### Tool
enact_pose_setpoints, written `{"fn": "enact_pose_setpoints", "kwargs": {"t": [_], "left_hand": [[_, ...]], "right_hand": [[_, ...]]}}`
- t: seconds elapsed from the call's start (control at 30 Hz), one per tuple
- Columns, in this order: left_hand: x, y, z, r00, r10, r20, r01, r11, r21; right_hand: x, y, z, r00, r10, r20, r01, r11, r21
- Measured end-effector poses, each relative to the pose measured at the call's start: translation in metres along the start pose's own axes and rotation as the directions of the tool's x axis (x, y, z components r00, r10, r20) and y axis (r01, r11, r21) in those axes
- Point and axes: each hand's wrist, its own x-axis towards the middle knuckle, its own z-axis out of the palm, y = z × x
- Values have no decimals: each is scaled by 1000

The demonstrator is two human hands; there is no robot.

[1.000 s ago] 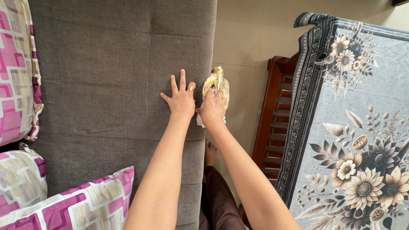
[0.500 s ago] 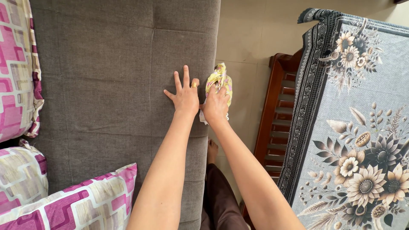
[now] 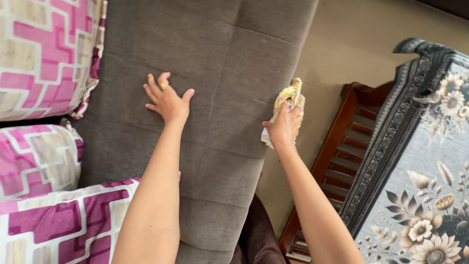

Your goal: The person wipes the surface of a gray sofa using a yellow cloth, moving patterned pillows aside to reach different sections. They then move to a nearby bed and wipe the dark wooden headboard with the same cloth.

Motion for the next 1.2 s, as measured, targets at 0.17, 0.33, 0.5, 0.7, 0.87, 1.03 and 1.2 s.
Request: {"fn": "enact_pose_setpoints", "kwargs": {"t": [0.17, 0.33, 0.5, 0.7, 0.87, 1.03, 1.2], "left_hand": [[3, 30, -20, 966, -166, 200, 167, 986, 15], [-2, 42, -31, 953, -151, 261, 154, 988, 7], [0, 31, -30, 962, -109, 249, 126, 991, -54], [-20, -47, -9, 994, -11, -109, -3, 992, -125], [-96, -120, -8, 933, -184, -308, 173, 983, -64], [-121, -121, -22, 960, -201, 193, 191, 979, 69], [-99, -88, -48, 877, -454, 159, 427, 887, 176]], "right_hand": [[2, -8, -23, 1000, -16, -3, 16, 995, 96], [-3, -35, -40, 906, -222, -360, 325, 910, 258], [-2, -81, -52, 752, -314, -579, 567, 757, 325], [-24, -145, -50, 572, -448, -687, 766, 592, 253], [-88, -227, -7, 383, -765, -517, 921, 360, 148], [-146, -270, 71, -33, -998, -48, 997, -36, 68], [-102, -247, 129, 78, -997, -10, 950, 78, -303]]}}
